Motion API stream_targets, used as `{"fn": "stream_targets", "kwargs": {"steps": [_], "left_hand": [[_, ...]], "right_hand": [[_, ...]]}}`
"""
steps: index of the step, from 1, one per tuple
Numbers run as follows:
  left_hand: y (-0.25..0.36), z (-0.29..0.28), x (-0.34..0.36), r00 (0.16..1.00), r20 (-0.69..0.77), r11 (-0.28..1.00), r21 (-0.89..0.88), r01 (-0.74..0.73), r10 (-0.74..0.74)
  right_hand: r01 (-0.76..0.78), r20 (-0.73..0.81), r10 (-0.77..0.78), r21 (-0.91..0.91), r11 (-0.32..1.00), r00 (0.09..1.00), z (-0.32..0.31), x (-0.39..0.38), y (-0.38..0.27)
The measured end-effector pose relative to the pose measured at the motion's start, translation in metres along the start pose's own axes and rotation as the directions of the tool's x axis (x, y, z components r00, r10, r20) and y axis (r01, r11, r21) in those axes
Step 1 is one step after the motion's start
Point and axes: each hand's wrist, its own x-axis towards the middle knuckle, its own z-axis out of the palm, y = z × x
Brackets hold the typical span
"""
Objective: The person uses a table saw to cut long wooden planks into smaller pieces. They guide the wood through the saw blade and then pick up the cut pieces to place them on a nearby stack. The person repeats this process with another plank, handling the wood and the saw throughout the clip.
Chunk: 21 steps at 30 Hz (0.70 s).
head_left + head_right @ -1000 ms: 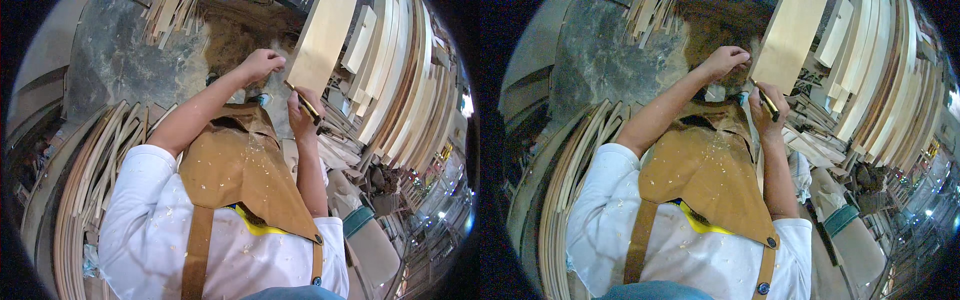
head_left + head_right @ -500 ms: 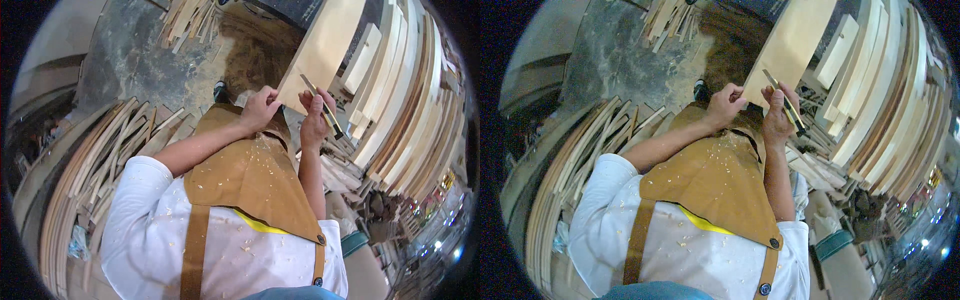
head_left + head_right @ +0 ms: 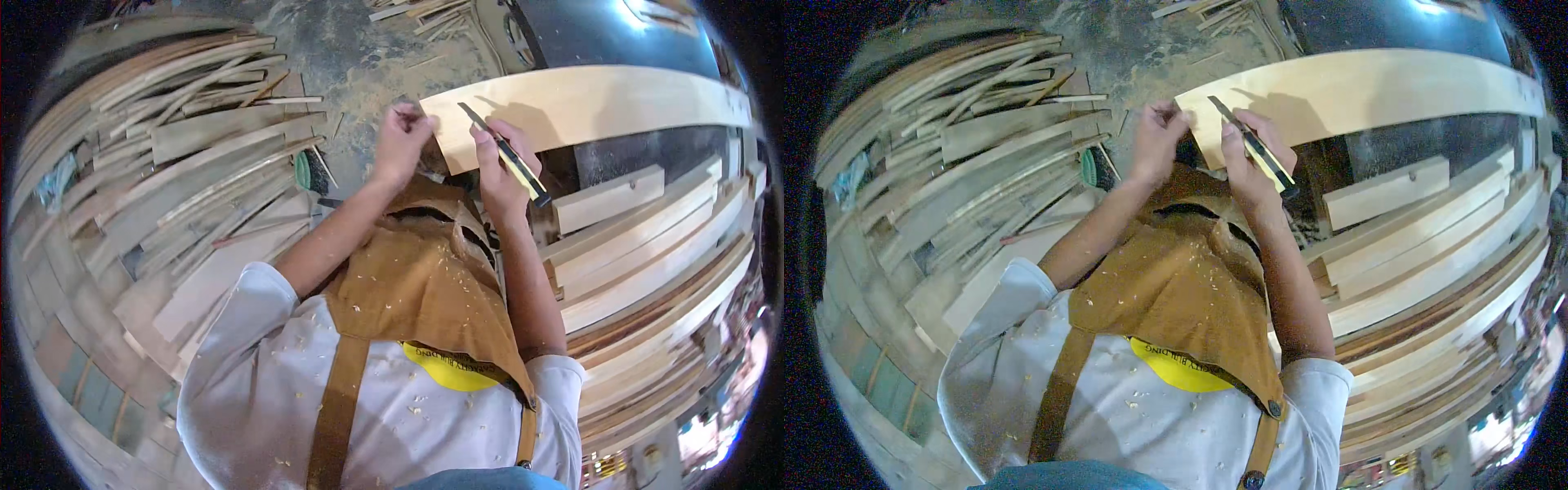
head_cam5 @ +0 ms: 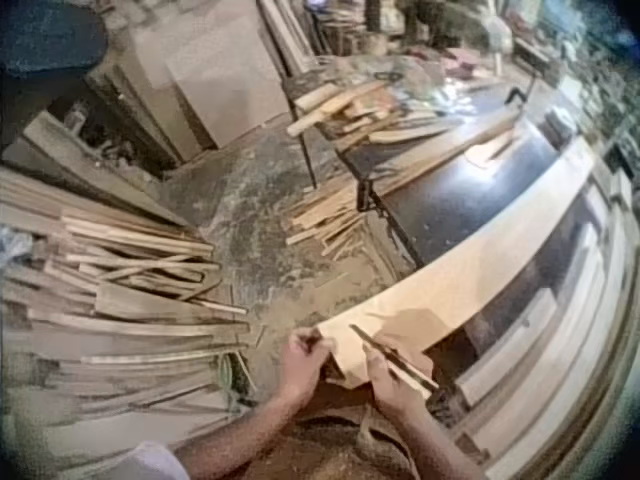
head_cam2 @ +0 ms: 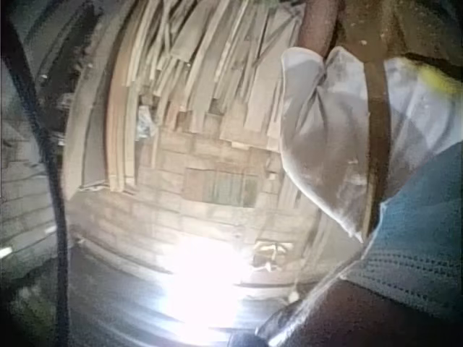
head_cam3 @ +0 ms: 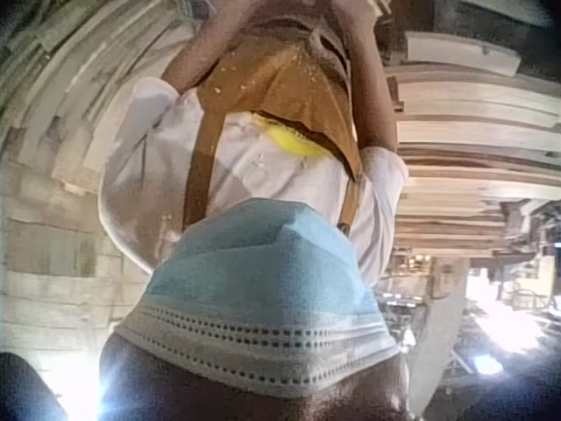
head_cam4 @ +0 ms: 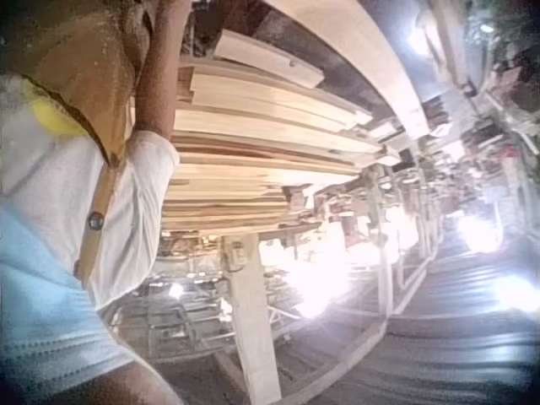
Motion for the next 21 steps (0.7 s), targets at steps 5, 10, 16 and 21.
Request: {"fn": "stream_targets", "kwargs": {"steps": [5,10,16,21], "left_hand": [[-0.012,0.017,-0.027,0.878,0.387,0.781,-0.439,0.444,-0.281],[-0.017,0.016,-0.021,0.867,0.447,0.860,-0.330,0.390,-0.222],[-0.029,0.012,-0.007,0.857,0.502,0.962,-0.161,0.222,-0.113],[-0.026,0.005,0.001,0.816,0.578,0.993,-0.088,0.078,-0.013]], "right_hand": [[0.070,0.123,-0.047,-0.195,0.978,0.991,0.033,0.027,0.003],[0.001,0.092,0.023,-0.259,0.966,0.996,0.051,0.033,0.003],[-0.127,0.040,0.153,-0.374,0.919,0.987,0.068,0.038,-0.017],[-0.036,0.024,0.050,-0.412,0.911,0.998,0.075,0.028,-0.012]]}}
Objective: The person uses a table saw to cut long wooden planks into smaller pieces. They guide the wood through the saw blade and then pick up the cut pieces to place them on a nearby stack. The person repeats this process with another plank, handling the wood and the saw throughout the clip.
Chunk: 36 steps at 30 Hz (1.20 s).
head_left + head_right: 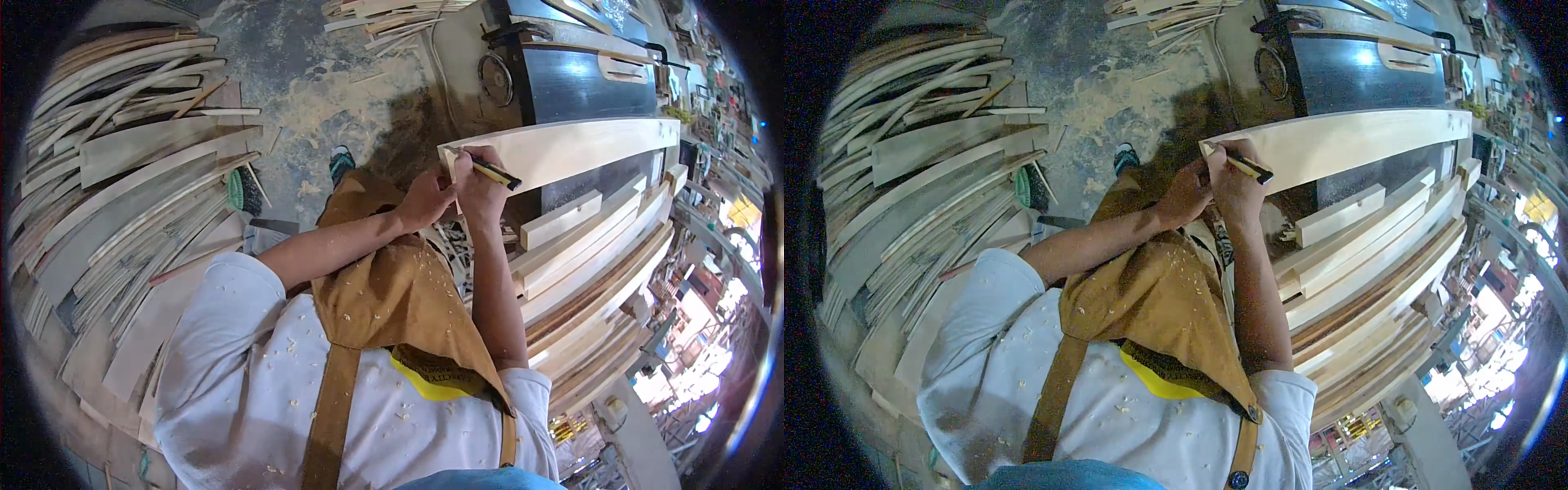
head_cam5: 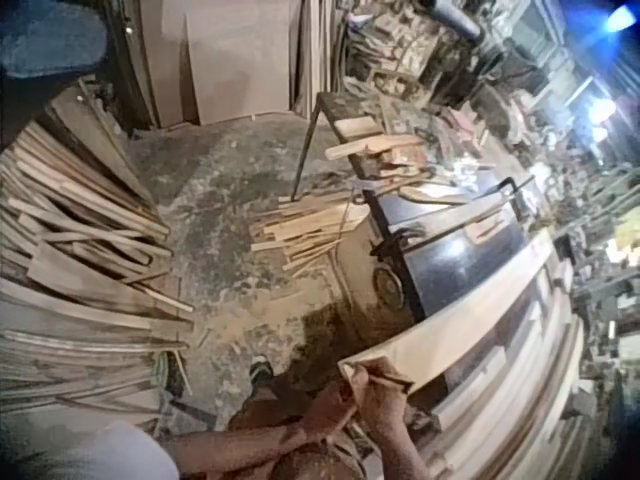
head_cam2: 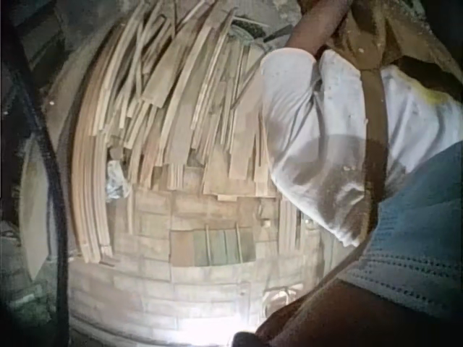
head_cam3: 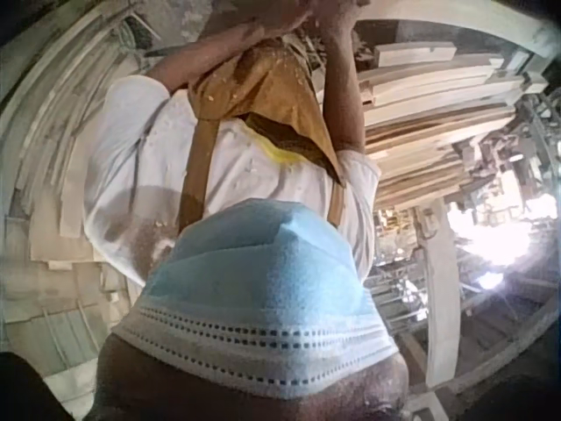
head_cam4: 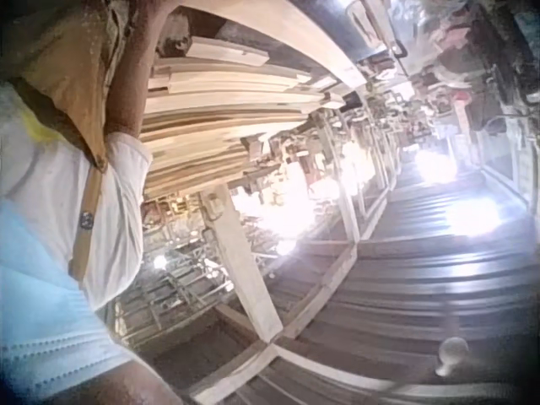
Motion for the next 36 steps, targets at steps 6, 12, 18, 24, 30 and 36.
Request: {"fn": "stream_targets", "kwargs": {"steps": [6,12,18,24,30,36], "left_hand": [[0.018,-0.005,-0.005,0.995,-0.030,0.994,-0.043,-0.101,0.100],[0.011,-0.005,-0.003,0.987,-0.058,0.983,0.113,-0.142,0.149],[0.017,-0.008,-0.002,0.998,-0.017,0.997,0.031,-0.065,0.065],[0.017,-0.009,-0.003,0.999,0.021,1.000,-0.001,-0.026,0.026],[0.039,-0.010,-0.009,0.994,0.045,0.989,-0.106,0.108,-0.104],[0.020,-0.009,-0.004,0.997,0.046,0.994,-0.083,0.073,-0.069]], "right_hand": [[-0.020,0.030,0.020,-0.017,1.000,0.999,0.001,0.001,-0.010],[-0.080,0.026,0.079,0.020,0.997,0.997,0.003,-0.005,-0.009],[-0.120,-0.071,0.116,-0.050,0.991,0.991,0.002,-0.001,-0.012],[-0.081,-0.008,0.081,-0.094,0.992,0.997,0.000,0.008,-0.006],[-0.075,0.074,0.083,-0.109,0.991,0.994,-0.007,0.013,-0.008],[-0.149,0.162,0.151,-0.025,0.988,0.975,-0.015,0.017,-0.002]]}}
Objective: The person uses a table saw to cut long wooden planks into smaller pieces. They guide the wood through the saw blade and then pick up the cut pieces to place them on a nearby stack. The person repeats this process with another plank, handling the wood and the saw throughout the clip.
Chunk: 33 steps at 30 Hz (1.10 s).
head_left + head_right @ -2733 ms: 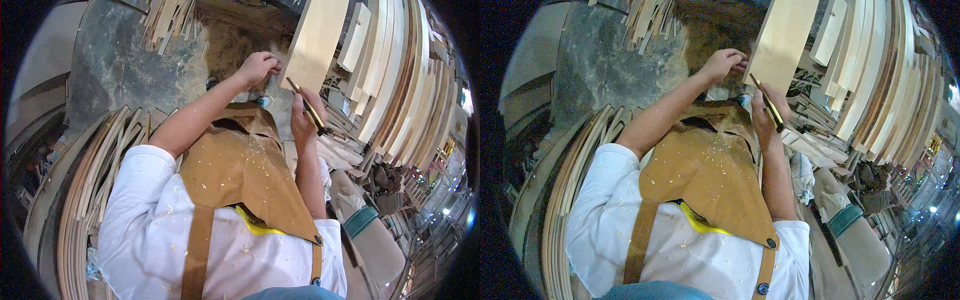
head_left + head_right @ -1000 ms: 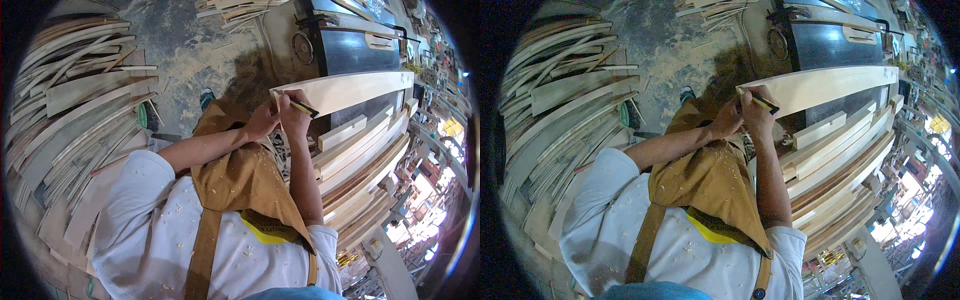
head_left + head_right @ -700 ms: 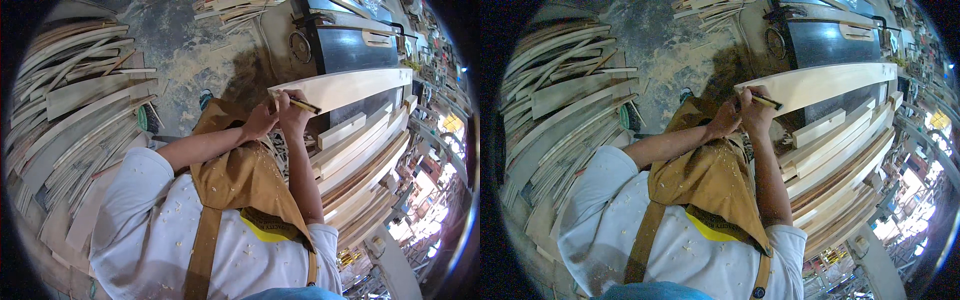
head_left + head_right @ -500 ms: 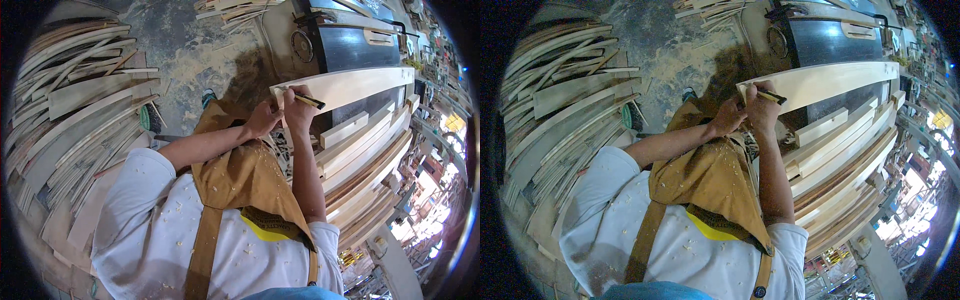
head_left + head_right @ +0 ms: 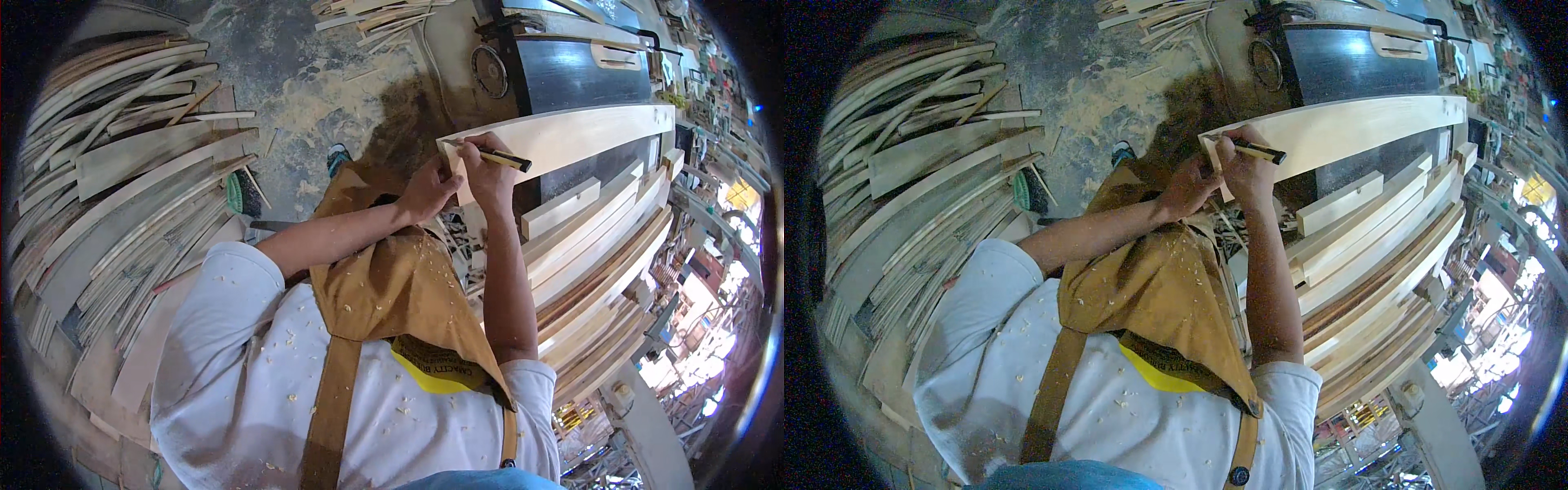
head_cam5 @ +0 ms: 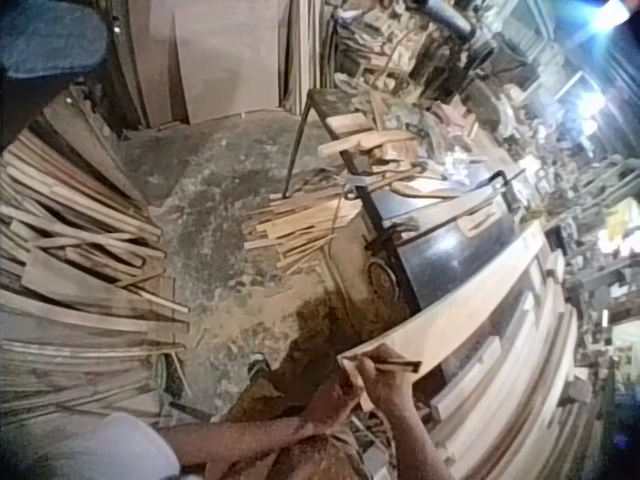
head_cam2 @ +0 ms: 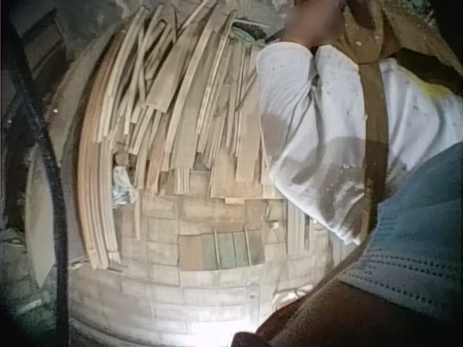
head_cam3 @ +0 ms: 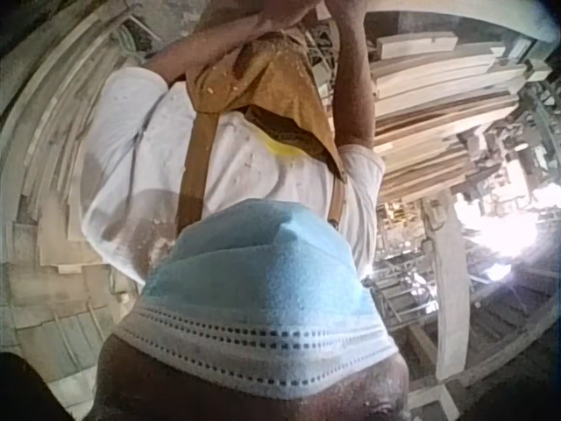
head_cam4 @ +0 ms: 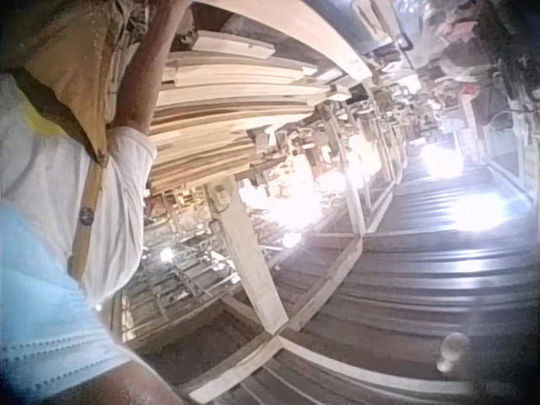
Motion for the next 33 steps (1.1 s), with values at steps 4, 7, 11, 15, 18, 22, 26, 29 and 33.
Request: {"fn": "stream_targets", "kwargs": {"steps": [4,7,11,15,18,22,26,29,33], "left_hand": [[0.002,-0.001,-0.002,0.995,-0.007,0.995,-0.009,-0.096,0.096],[-0.002,-0.003,0.001,0.998,0.005,0.994,0.093,-0.062,0.062],[-0.005,-0.001,0.003,0.992,-0.037,0.987,0.107,-0.117,0.121],[-0.002,-0.005,0.004,0.989,0.010,0.981,0.125,-0.148,0.148],[0.012,-0.009,-0.007,0.991,-0.126,0.999,0.012,-0.033,0.034],[0.029,-0.020,0.002,0.893,-0.321,0.947,0.047,-0.319,0.317],[0.011,-0.043,0.019,0.895,-0.079,0.852,0.355,-0.386,0.439],[0.012,-0.043,0.022,0.926,-0.104,0.904,0.279,-0.324,0.364],[-0.028,-0.060,0.038,0.924,-0.094,0.890,0.319,-0.325,0.371]], "right_hand": [[-0.003,0.028,0.001,0.074,0.997,1.000,0.000,-0.003,0.000],[0.019,-0.089,-0.006,0.148,0.989,0.996,0.010,-0.004,0.011],[-0.033,-0.143,0.031,-0.016,0.999,0.989,0.012,-0.009,-0.013],[0.034,-0.055,-0.023,0.201,0.979,0.998,0.011,-0.015,-0.010],[0.200,-0.163,-0.175,0.156,0.967,0.971,0.018,-0.028,0.005],[0.140,-0.167,-0.113,0.158,0.978,0.979,0.012,-0.048,-0.016],[0.004,0.044,-0.025,0.432,0.902,0.999,0.013,-0.059,-0.019],[0.048,0.098,-0.128,0.579,0.814,0.987,0.015,-0.060,-0.001],[0.015,-0.047,0.015,0.586,0.810,0.999,0.014,-0.046,-0.036]]}}
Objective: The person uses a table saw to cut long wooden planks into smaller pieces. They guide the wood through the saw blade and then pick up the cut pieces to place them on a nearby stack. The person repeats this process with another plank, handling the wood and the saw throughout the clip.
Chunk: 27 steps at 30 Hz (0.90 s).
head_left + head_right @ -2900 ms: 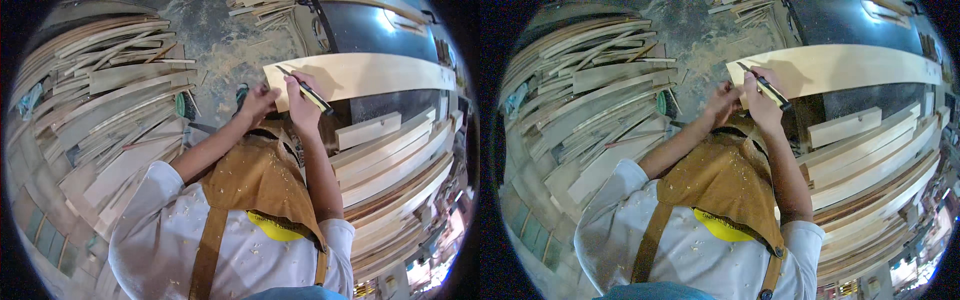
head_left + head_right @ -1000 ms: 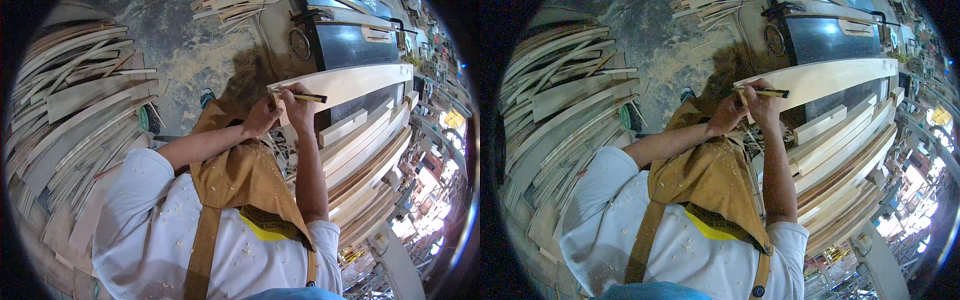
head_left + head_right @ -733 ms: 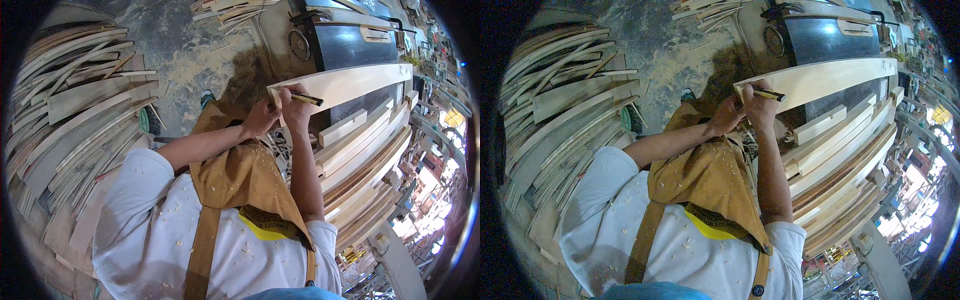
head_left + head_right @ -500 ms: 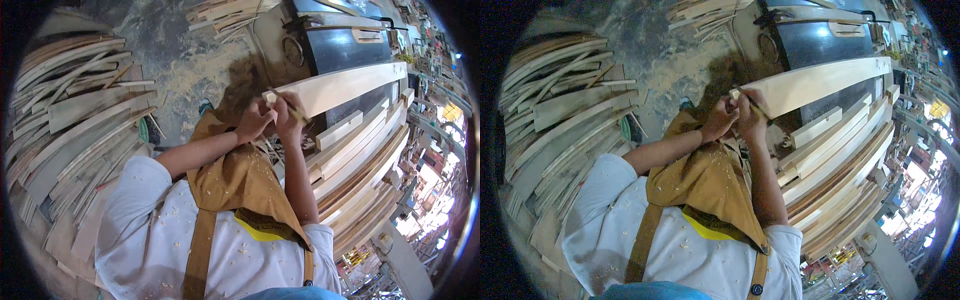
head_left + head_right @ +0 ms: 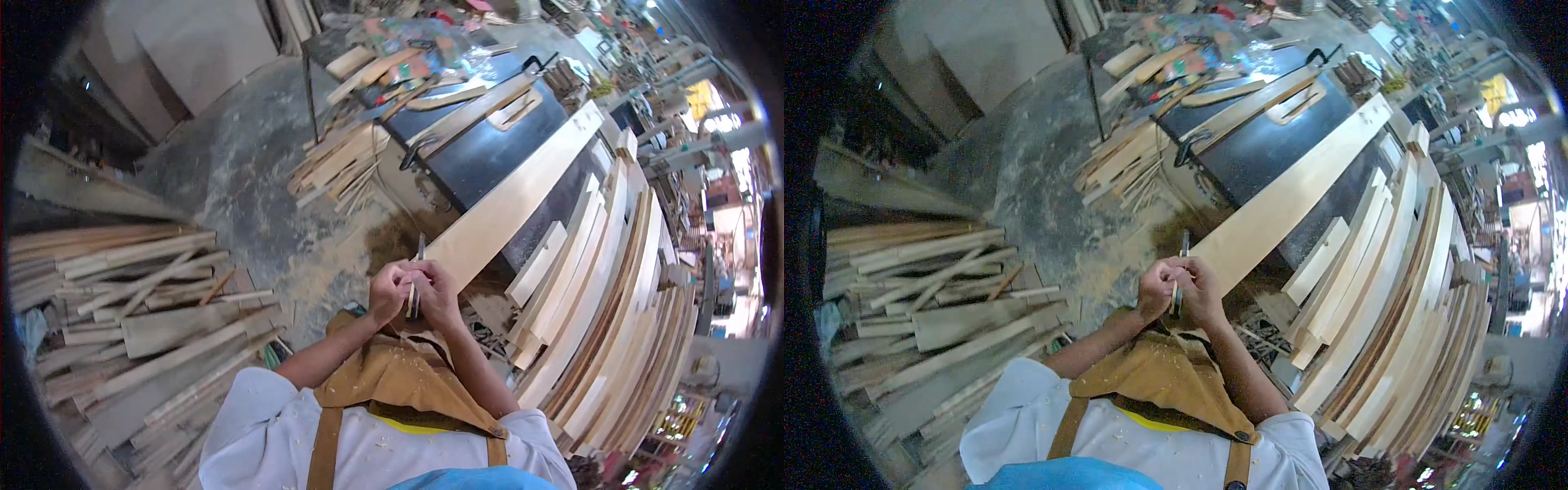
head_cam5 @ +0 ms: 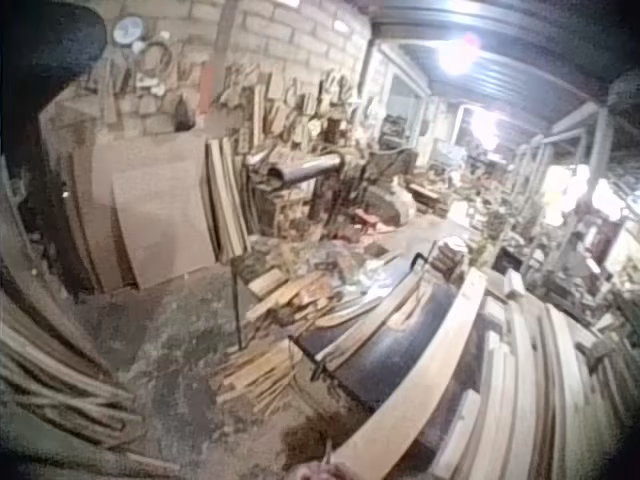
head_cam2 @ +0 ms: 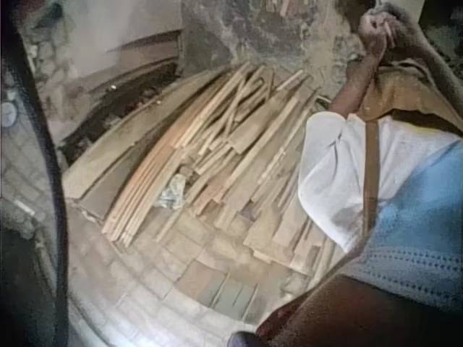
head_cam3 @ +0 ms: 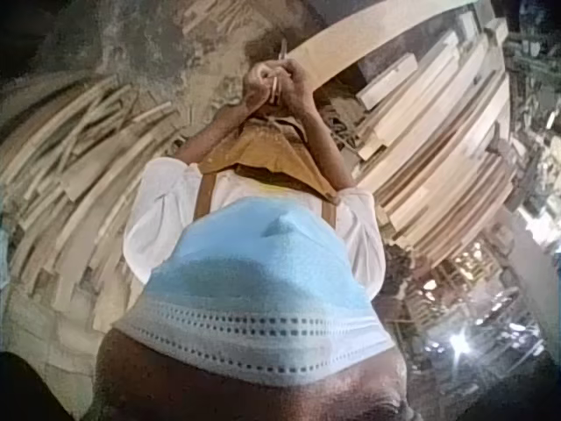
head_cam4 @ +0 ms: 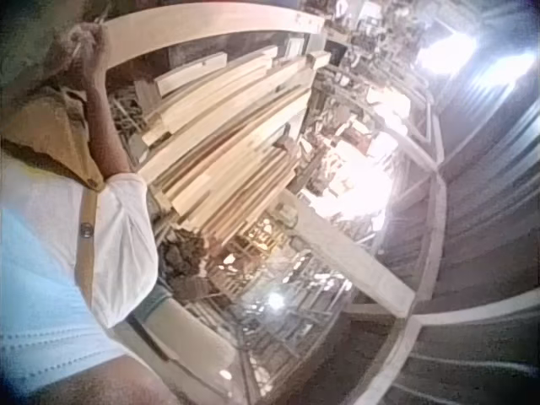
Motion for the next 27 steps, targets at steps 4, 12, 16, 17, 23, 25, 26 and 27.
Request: {"fn": "stream_targets", "kwargs": {"steps": [4,12,16,17,23,25,26,27], "left_hand": [[0.072,0.001,0.003,0.998,-0.054,0.983,0.177,0.047,-0.038],[0.091,-0.013,0.022,0.980,-0.094,0.856,-0.507,0.102,-0.173],[0.146,-0.024,0.051,0.981,-0.095,0.967,-0.208,0.145,-0.167],[0.141,-0.028,0.059,0.987,-0.077,0.978,-0.164,0.128,-0.142],[0.166,-0.032,0.177,0.966,-0.257,0.922,0.368,0.120,-0.023],[0.157,-0.040,0.249,0.962,-0.263,0.911,0.409,0.043,0.073],[0.156,-0.048,0.287,0.945,-0.223,0.829,0.554,-0.079,0.239],[0.149,-0.052,0.321,0.908,-0.155,0.711,0.677,-0.189,0.389]], "right_hand": [[0.090,-0.115,-0.055,0.328,0.940,0.992,0.005,0.028,0.010],[-0.019,0.129,-0.038,0.416,0.909,0.991,0.011,0.112,-0.024],[-0.074,0.261,-0.017,0.337,0.939,0.965,0.023,0.128,-0.032],[0.025,0.240,-0.105,0.317,0.948,0.965,0.023,0.133,-0.024],[0.318,0.048,-0.315,-0.158,0.935,0.948,-0.041,0.139,-0.006],[0.163,0.092,-0.158,-0.051,0.985,0.983,-0.079,0.130,0.012],[0.098,0.088,-0.094,-0.034,0.995,0.992,-0.096,0.124,0.022],[0.078,0.066,-0.074,-0.062,0.995,0.995,-0.114,0.115,0.029]]}}
